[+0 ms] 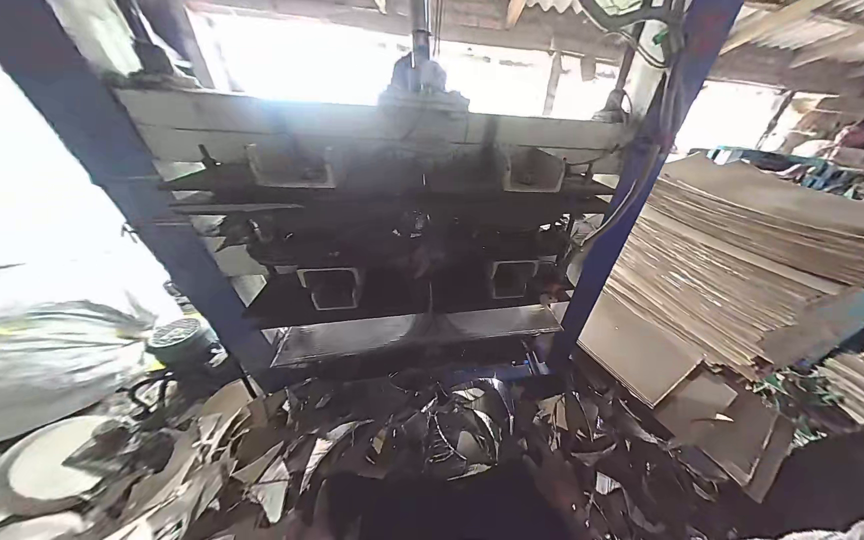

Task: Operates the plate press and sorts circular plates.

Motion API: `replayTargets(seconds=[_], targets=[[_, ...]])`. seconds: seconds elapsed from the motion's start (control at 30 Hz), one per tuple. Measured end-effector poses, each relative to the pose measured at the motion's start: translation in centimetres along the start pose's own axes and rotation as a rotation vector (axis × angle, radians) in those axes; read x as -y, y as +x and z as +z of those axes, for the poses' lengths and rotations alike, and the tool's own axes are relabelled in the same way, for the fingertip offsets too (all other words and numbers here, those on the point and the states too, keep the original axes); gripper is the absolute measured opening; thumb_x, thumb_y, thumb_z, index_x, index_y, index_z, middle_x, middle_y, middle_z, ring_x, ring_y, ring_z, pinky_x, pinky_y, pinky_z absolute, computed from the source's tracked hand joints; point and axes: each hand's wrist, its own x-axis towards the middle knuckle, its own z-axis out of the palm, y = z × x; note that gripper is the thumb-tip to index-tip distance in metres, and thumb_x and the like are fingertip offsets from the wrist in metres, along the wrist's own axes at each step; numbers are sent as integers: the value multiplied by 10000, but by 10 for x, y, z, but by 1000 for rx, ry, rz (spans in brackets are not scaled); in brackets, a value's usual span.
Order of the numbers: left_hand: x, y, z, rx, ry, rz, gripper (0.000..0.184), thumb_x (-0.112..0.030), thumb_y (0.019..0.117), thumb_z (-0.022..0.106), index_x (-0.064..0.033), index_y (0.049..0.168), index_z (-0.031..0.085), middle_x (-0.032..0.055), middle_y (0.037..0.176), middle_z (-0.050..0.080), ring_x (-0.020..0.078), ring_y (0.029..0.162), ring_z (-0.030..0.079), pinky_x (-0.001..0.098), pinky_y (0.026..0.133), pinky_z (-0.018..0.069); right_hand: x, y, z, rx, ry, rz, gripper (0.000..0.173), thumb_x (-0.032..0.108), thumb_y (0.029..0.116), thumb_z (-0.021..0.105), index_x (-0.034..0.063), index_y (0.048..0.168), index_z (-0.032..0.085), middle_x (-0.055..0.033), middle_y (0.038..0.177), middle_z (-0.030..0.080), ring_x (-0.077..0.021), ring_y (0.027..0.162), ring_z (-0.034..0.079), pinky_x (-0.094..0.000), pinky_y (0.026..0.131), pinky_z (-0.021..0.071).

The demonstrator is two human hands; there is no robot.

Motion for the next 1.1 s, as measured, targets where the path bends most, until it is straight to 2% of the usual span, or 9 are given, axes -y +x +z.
replayTargets(seconds=[0.03, 0.1, 0.2, 0.33, 0.5, 0.6, 0.77, 0.97, 1.1], targets=[[0, 1, 1, -3, 20, 2, 996, -678, 850, 621, -127, 1615, 301, 350, 1570, 341, 571, 1437, 334, 734, 1092, 325, 1, 0, 1, 0, -5, -4, 613, 554, 989, 584, 151, 1451, 575, -252, 1423, 570, -454, 1290, 561, -597, 1034, 472], [-9, -3, -12, 58, -4, -28, 970, -634, 878, 637, -140, 1626, 268, 354, 1591, 290, 568, 1457, 295, 723, 1117, 295, 3, 0, 1, 4, -18, -10, 621, 544, 995, 579, 142, 1468, 557, -267, 1431, 556, -458, 1294, 556, -597, 1039, 468], [-15, -8, -21, 62, -69, -55, 954, -515, 863, 735, -163, 1625, 282, 374, 1596, 242, 590, 1431, 306, 716, 1097, 315, 4, 0, 0, -6, -17, -31, 676, 544, 993, 562, 105, 1504, 509, -271, 1439, 553, -458, 1293, 563, -617, 1045, 451], [-11, -9, -19, -4, -70, -42, 943, -503, 838, 754, -173, 1611, 329, 396, 1580, 254, 604, 1406, 340, 696, 1082, 350, 8, 2, -1, 7, -62, -7, 707, 557, 988, 577, 153, 1555, 450, -262, 1421, 567, -447, 1242, 598, -591, 1019, 485], [-10, -11, -23, -15, -66, -53, 968, -507, 823, 778, -159, 1608, 330, 407, 1562, 278, 616, 1378, 369, 706, 1035, 388, 9, 4, 3, -2, -47, 0, 668, 541, 982, 601, 133, 1503, 515, -266, 1398, 585, -458, 1238, 597, -611, 1007, 480], [-8, -11, -23, -33, -66, -47, 979, -497, 822, 784, -164, 1614, 315, 418, 1545, 293, 619, 1376, 366, 699, 1057, 372, 8, 10, 6, 4, -80, -9, 646, 560, 985, 581, 150, 1482, 543, -257, 1391, 596, -447, 1231, 608, -616, 1012, 476], [-2, -9, -22, -38, -86, -59, 966, -500, 811, 791, -180, 1604, 343, 433, 1536, 292, 628, 1367, 371, 714, 1047, 372, 5, 13, 13, -28, -97, -32, 681, 571, 988, 569, 179, 1538, 486, -256, 1413, 581, -456, 1224, 607, -615, 1017, 471], [-7, -8, -25, 8, -88, -80, 963, -505, 827, 781, -198, 1615, 321, 428, 1548, 275, 634, 1375, 355, 725, 1043, 369, 6, 6, 6, -21, -68, -20, 662, 550, 989, 583, 157, 1518, 512, -269, 1407, 581, -462, 1237, 597, -620, 1020, 462], [-12, -7, -25, 30, -102, -90, 958, -497, 828, 787, -193, 1611, 327, 419, 1567, 243, 635, 1383, 337, 730, 1047, 359, -4, 12, 9, -52, -43, -67, 656, 551, 980, 594, 141, 1489, 545, -272, 1335, 633, -466, 1214, 615, -636, 1015, 461]])
